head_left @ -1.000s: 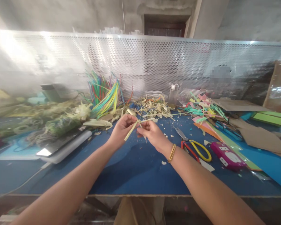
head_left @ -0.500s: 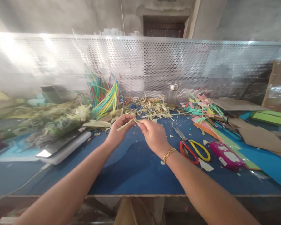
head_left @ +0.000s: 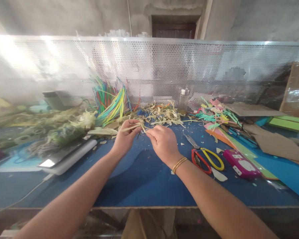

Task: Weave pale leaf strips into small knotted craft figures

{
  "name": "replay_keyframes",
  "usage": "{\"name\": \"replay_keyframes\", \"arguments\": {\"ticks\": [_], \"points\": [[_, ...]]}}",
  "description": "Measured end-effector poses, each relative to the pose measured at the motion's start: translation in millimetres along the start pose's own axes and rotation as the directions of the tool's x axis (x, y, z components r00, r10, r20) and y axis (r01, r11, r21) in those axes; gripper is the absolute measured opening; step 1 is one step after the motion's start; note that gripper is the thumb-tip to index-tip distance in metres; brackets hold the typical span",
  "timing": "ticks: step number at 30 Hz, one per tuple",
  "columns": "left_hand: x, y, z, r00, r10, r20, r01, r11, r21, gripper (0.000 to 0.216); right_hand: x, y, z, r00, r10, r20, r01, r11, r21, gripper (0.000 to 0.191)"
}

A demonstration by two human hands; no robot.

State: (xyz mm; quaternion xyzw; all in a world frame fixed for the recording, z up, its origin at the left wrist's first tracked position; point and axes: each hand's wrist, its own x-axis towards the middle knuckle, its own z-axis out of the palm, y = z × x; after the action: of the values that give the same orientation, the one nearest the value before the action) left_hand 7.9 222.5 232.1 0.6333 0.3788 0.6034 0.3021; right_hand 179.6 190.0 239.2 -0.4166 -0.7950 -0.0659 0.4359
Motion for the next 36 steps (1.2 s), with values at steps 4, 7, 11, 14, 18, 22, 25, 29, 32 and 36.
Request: {"name": "replay_keyframes", "arguments": {"ticks": [4,7,11,14,18,22,25,29,32,36], "points": [[-0.5,0.3,0.3,0.999,-0.036,0.040,0.038,0.998,-0.051,0.020,4.0,1.2,-6.1,0.998,-0.052,-0.047,0.051,0.999,-0.012,0.019],[-2.4,2.7,1.2,0.992,-0.079,0.096,0.088,0.993,-0.084,0.021,5.4,5.6,-5.9,0.998,0.011,-0.063,-0.003,0.993,0.120,0.014],[-4.7,8.4,3.0,0.986,-0.079,0.149,0.085,0.996,-0.036,0.020,4.9,8.3,-0.3,0.993,0.103,-0.057,-0.078,0.940,0.331,0.010],[-6.8,11.2,5.5,0.982,-0.079,0.171,0.084,0.996,-0.024,0.019,4.0,6.8,3.6,0.986,0.163,-0.042,-0.132,0.902,0.411,0.009],[-9.5,10.5,8.0,0.976,-0.078,0.203,0.081,0.997,-0.007,0.019,3.4,4.8,4.5,0.974,0.225,-0.026,-0.193,0.888,0.417,0.011],[-10.9,5.6,6.3,0.961,-0.085,0.262,0.115,0.988,-0.100,0.020,3.4,5.4,3.8,0.973,0.227,-0.030,-0.195,0.888,0.416,0.011],[-11.2,2.6,4.7,0.956,-0.085,0.280,0.140,0.973,-0.183,0.023,3.1,6.2,3.9,0.976,0.211,-0.043,-0.176,0.898,0.403,0.011],[-11.3,3.4,6.1,0.965,-0.099,0.241,0.148,0.970,-0.192,0.027,3.0,6.0,3.2,0.976,0.208,-0.058,-0.174,0.916,0.363,0.012],[-11.1,5.8,7.7,0.967,-0.095,0.236,0.141,0.973,-0.184,0.030,3.2,4.9,2.3,0.979,0.198,-0.054,-0.165,0.915,0.368,0.013],[-10.9,8.9,8.0,0.974,-0.080,0.213,0.110,0.985,-0.131,0.027,3.2,3.2,4.6,0.970,0.240,-0.047,-0.189,0.859,0.475,0.005]]}}
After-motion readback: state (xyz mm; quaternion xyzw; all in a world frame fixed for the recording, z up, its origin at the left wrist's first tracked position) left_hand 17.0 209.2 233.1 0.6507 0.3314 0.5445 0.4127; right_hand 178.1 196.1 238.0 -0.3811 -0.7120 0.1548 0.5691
